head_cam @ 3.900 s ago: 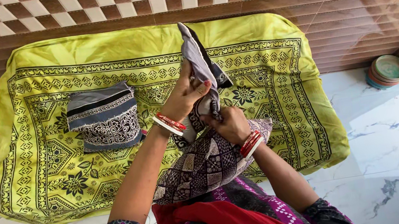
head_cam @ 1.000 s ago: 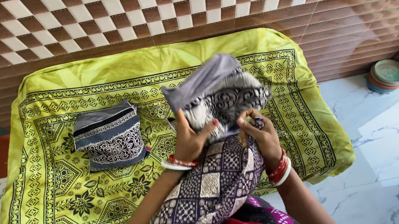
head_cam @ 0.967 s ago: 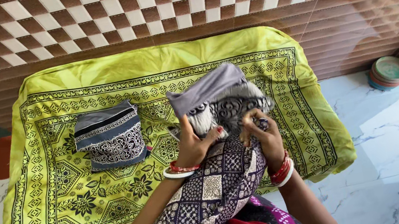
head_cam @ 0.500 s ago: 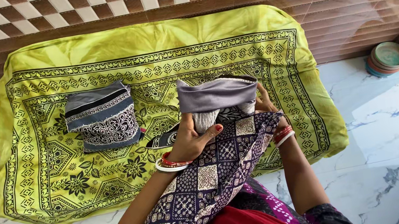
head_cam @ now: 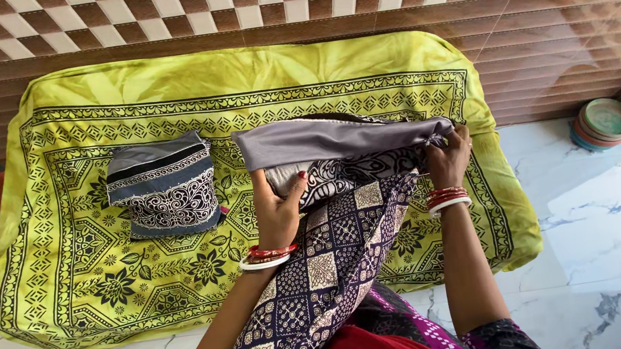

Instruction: The person puts a patterned pillowcase onto a pillow and then folds it along with several other pillowcases on a bed.

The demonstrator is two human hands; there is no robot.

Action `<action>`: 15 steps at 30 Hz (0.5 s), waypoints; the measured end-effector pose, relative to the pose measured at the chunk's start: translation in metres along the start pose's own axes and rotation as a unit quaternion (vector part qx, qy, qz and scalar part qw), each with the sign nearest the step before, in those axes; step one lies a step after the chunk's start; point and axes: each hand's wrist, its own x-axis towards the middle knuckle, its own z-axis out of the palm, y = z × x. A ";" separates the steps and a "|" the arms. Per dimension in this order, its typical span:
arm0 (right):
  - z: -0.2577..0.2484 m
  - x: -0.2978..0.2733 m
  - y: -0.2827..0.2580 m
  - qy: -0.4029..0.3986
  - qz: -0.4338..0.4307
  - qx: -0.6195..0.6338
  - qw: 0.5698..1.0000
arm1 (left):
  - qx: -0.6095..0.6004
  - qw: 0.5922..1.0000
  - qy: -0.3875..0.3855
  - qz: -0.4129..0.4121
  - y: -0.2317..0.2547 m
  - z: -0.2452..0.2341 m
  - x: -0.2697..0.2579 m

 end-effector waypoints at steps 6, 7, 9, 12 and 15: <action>-0.037 -0.030 -0.087 -0.341 0.136 0.525 0.767 | -0.042 0.987 0.131 -0.087 -0.019 -0.001 0.008; -0.042 -0.041 -0.096 -0.395 0.145 0.612 0.670 | -0.044 0.986 0.145 -0.065 -0.023 -0.002 0.006; -0.039 -0.063 -0.106 -0.371 0.230 0.534 0.724 | 0.066 0.985 0.160 0.021 -0.035 -0.001 0.001; -0.013 -0.084 -0.099 -0.319 0.207 0.476 0.793 | 0.074 0.983 0.168 0.017 -0.045 -0.002 -0.005; 0.006 -0.102 -0.093 -0.204 0.193 0.328 0.902 | -0.043 0.978 0.161 -0.126 -0.044 0.000 -0.009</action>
